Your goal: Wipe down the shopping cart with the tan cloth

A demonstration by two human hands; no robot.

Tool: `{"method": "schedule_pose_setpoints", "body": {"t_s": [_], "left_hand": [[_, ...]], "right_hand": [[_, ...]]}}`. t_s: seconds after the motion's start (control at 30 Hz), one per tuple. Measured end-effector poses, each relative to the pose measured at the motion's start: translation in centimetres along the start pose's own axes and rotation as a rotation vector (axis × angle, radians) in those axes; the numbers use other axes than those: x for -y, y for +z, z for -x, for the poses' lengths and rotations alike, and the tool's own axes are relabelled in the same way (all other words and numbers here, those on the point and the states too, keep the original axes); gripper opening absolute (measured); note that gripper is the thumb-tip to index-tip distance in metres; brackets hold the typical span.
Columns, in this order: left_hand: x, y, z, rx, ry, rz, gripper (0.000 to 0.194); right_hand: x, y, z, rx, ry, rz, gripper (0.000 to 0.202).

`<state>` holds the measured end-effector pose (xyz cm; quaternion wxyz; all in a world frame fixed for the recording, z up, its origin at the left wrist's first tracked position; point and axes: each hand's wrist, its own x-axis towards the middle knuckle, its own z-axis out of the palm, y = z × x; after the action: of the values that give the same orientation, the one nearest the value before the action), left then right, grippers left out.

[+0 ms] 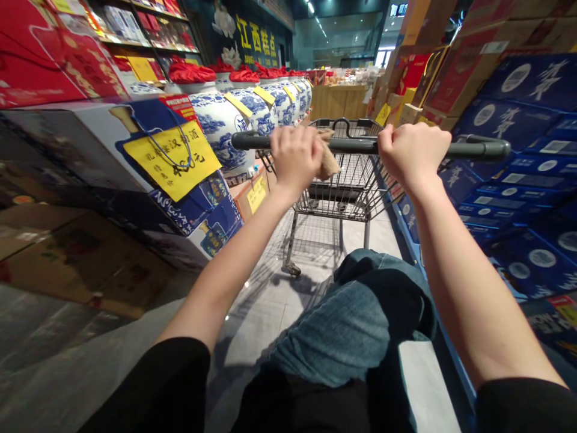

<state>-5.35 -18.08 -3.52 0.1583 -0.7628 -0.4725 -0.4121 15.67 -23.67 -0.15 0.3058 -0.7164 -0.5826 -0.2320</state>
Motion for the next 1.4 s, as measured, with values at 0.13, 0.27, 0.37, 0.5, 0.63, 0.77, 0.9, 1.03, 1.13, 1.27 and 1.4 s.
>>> {"method": "schedule_pose_setpoints", "body": {"t_s": [0.13, 0.27, 0.37, 0.5, 0.63, 0.77, 0.9, 1.03, 1.13, 1.27, 1.4], "left_hand": [[-1.4, 1.1, -0.2, 0.012, 0.210, 0.045, 0.047], [5.1, 0.0, -0.1, -0.087, 0.117, -0.003, 0.043], [7.7, 0.0, -0.1, -0.099, 0.045, -0.036, 0.044], [2.9, 1.6, 0.2, -0.053, 0.093, -0.016, 0.050], [-2.2, 1.9, 0.4, 0.074, 0.255, -0.041, 0.056], [2.0, 0.3, 0.5, 0.036, 0.152, -0.065, 0.050], [10.7, -1.4, 0.9, -0.075, 0.067, -0.099, 0.047], [13.1, -1.4, 0.7, -0.216, 0.062, -0.066, 0.045], [9.0, -0.1, 0.1, -0.186, 0.123, -0.028, 0.045], [2.2, 1.4, -0.3, -0.025, 0.302, 0.074, 0.047], [3.4, 0.4, -0.4, 0.086, 0.482, 0.064, 0.055]], "right_hand": [[0.2, -0.2, 0.2, 0.001, 0.018, -0.004, 0.070], [0.4, 0.1, 0.1, -0.035, 0.002, -0.020, 0.071], [1.0, 0.3, 0.2, -0.041, 0.004, -0.021, 0.070], [1.8, 0.3, 0.4, -0.038, 0.016, -0.031, 0.070], [1.3, 0.4, 0.3, -0.034, 0.013, -0.020, 0.074], [0.1, 0.6, 0.0, -0.015, 0.008, 0.004, 0.077], [0.0, 0.7, 0.0, -0.001, -0.002, 0.001, 0.078], [1.1, 0.6, 0.3, 0.008, -0.012, -0.022, 0.073], [1.6, 0.5, 0.5, -0.007, -0.018, -0.045, 0.071], [1.3, 0.5, 0.5, -0.031, 0.007, -0.019, 0.074], [0.3, 0.3, 0.3, -0.027, 0.012, 0.011, 0.070]]}}
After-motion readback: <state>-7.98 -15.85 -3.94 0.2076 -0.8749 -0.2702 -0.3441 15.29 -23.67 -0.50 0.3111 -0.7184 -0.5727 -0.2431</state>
